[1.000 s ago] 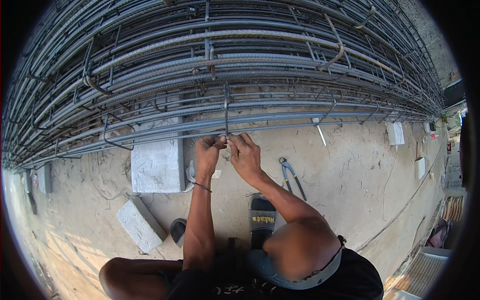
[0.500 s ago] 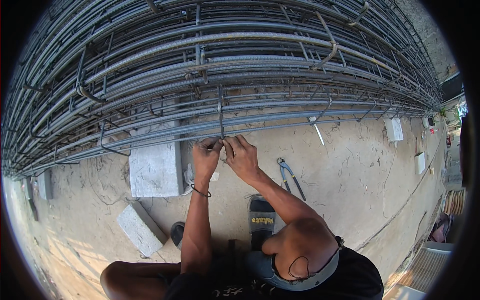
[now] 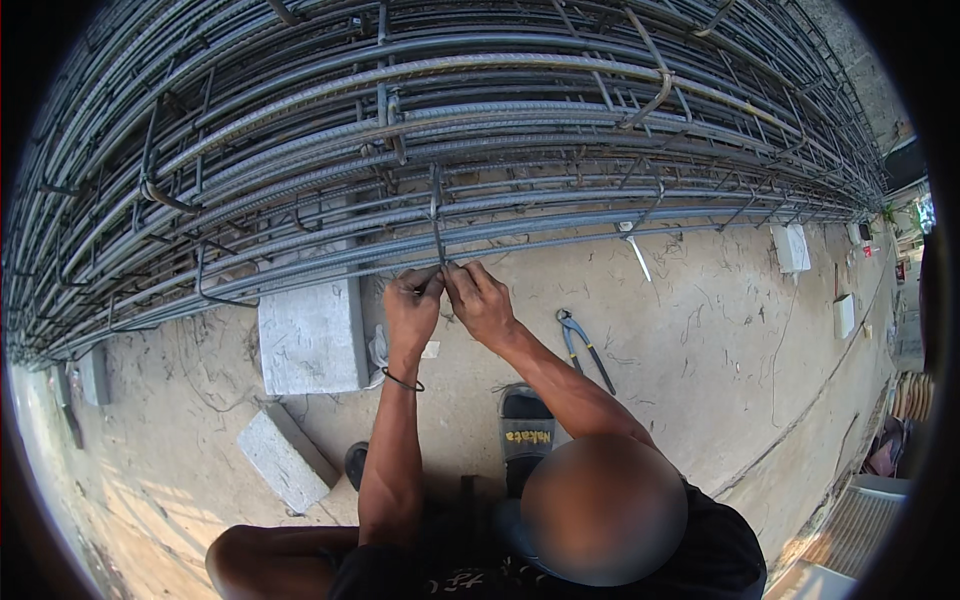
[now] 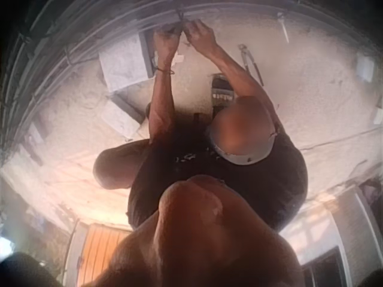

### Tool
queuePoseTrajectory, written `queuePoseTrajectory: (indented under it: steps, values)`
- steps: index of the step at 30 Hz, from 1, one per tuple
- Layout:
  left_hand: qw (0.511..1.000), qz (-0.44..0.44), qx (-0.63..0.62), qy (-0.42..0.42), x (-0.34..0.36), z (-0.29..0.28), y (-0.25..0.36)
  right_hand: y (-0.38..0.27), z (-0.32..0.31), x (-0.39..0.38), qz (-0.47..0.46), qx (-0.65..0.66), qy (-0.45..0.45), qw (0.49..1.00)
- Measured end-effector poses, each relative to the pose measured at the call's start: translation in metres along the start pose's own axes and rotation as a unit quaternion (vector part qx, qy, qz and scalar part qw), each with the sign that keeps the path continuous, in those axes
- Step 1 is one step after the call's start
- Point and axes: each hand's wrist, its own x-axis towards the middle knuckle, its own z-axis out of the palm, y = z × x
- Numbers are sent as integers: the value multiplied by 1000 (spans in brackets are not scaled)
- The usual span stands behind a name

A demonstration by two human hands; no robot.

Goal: The person secures rebar together with wire, using pliers to twist and cut the wire to bind the metal rods into a cage structure.

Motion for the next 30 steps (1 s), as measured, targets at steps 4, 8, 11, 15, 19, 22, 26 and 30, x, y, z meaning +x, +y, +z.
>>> queuePoseTrajectory:
  steps: [4, 8, 11, 15, 19, 22, 26, 30]
  values:
    - [995, -77, -64, -21, 4, 1, 7, 4, 7, -7, -13, -11, 26, 1000]
    - [999, -33, 1, 9, 1, 6, 9, -3, 3, -8, 43, 54, 35, 997]
    - [999, -39, -12, 15, 1, 6, 5, -6, 3, -4, 120, 119, 20, 985]
    - [998, 2, -65, -23, 6, 4, -8, -2, 17, -7, 311, 364, 32, 877]
    - [993, 89, 67, -46, 10, -12, -19, -4, 22, -8, 431, 535, 42, 725]
    - [995, 0, -52, -88, 7, -15, -11, -13, 27, -9, 420, 460, 61, 780]
    - [916, -143, -358, -110, 3, -10, -10, -23, 12, -7, 178, 9, 53, 983]
    - [910, -165, -366, -100, 2, -12, -14, -30, -2, 0, 227, 69, -123, 964]
